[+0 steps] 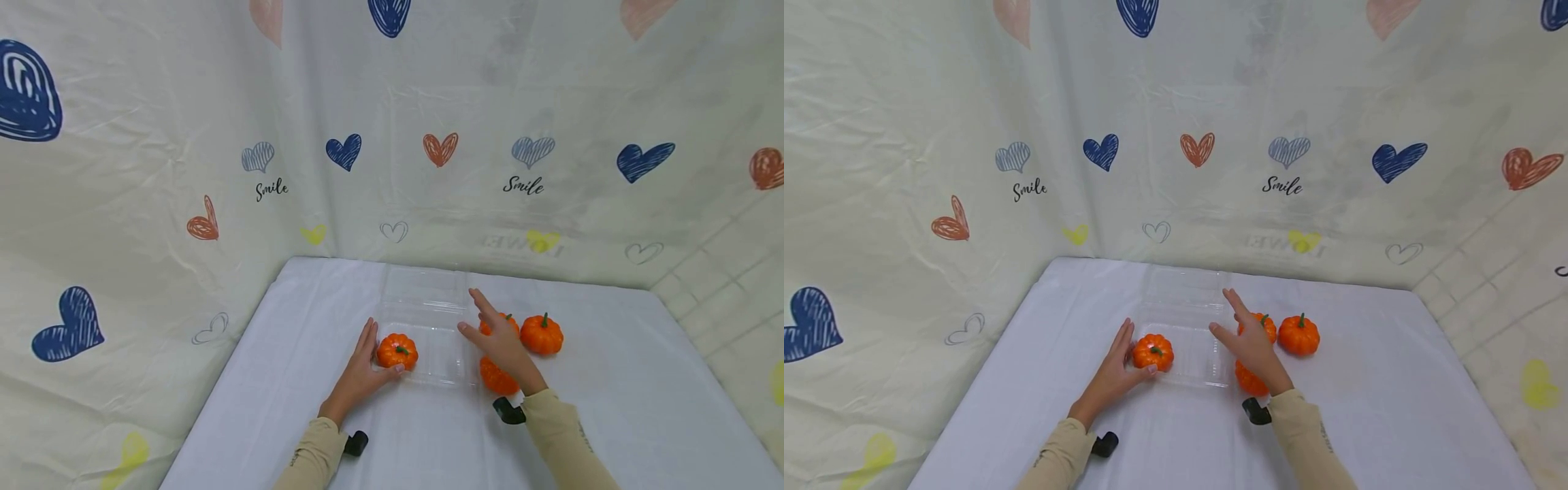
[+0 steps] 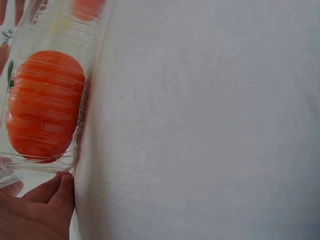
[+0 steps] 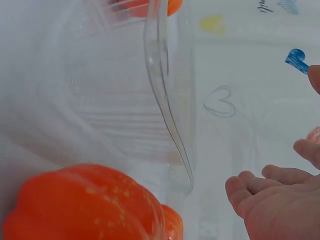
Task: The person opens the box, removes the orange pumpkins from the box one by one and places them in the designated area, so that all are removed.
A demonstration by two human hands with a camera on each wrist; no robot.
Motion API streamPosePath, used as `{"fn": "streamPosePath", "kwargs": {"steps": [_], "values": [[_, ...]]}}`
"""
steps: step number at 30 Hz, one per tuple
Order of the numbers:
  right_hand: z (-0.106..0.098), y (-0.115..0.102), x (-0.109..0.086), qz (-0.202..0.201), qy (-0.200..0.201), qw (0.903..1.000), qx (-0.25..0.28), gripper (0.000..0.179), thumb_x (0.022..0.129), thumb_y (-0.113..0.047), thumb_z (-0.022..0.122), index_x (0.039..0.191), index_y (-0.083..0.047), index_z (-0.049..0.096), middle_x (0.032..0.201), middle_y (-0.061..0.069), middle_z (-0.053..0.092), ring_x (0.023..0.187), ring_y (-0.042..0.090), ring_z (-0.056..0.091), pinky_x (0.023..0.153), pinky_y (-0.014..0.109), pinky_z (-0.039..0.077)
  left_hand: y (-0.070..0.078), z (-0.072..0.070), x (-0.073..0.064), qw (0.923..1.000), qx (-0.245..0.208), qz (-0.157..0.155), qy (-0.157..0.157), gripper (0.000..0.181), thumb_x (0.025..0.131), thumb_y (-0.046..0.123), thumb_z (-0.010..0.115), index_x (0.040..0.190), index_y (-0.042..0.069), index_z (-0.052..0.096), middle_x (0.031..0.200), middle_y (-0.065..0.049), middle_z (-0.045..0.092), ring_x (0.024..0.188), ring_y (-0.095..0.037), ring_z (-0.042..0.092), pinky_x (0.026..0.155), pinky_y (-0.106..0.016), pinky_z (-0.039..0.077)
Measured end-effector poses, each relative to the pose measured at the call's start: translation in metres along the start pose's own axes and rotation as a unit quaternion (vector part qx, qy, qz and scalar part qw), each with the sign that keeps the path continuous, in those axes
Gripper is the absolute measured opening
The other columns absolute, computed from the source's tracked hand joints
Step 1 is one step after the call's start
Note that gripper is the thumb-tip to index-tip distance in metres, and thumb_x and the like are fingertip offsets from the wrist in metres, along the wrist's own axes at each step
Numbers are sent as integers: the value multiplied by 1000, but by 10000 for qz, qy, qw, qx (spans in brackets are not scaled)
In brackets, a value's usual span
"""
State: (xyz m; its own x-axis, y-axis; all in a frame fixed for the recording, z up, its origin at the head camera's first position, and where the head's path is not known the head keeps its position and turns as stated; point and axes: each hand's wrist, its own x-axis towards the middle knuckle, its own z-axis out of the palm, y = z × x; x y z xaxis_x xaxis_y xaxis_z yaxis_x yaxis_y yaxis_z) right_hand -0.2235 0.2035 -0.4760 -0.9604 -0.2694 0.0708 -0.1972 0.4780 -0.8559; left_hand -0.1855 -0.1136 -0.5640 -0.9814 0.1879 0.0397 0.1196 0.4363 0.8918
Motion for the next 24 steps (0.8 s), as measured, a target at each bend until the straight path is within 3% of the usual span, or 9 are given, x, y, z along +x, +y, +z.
{"fn": "streamPosePath", "kwargs": {"steps": [6, 13, 19, 24], "values": [[11, 0, 3, -64, -132, 9999, 72, 88, 105, -45, 69, 174, -19, 20, 177, 12, 19, 151, 55, 33, 116, 73, 33, 1, 0, 0, 10000, 30, -26, 10, 115, 90, 53, 82, 173, 11, 15, 180, 4, 4, 157, -28, 35, 124, -49, 32], [23, 2, 3, -424, -191, 9983, 337, 87, 105, -38, 71, 173, -16, 22, 177, 12, 20, 156, 46, 30, 119, 66, 33, 1, 1, -1, 9999, 75, -69, 19, 114, 90, 52, 83, 173, 11, 15, 180, 3, 4, 156, -28, 36, 125, -50, 31], [32, 1, 4, -227, -248, 9986, 397, 87, 103, -40, 73, 173, -24, 24, 177, 9, 23, 155, 46, 33, 117, 67, 36, 0, 1, -1, 10000, 58, -46, 23, 115, 91, 54, 82, 173, 11, 15, 180, 3, 3, 156, -28, 36, 124, -49, 32], [39, -2, 6, -171, -333, 9985, 397, 88, 101, -44, 74, 172, -22, 27, 175, 12, 26, 155, 44, 34, 118, 66, 35, 0, 1, -1, 10000, 18, -18, 26, 116, 90, 57, 82, 173, 11, 15, 180, 2, 3, 157, -30, 34, 124, -49, 33]]}}
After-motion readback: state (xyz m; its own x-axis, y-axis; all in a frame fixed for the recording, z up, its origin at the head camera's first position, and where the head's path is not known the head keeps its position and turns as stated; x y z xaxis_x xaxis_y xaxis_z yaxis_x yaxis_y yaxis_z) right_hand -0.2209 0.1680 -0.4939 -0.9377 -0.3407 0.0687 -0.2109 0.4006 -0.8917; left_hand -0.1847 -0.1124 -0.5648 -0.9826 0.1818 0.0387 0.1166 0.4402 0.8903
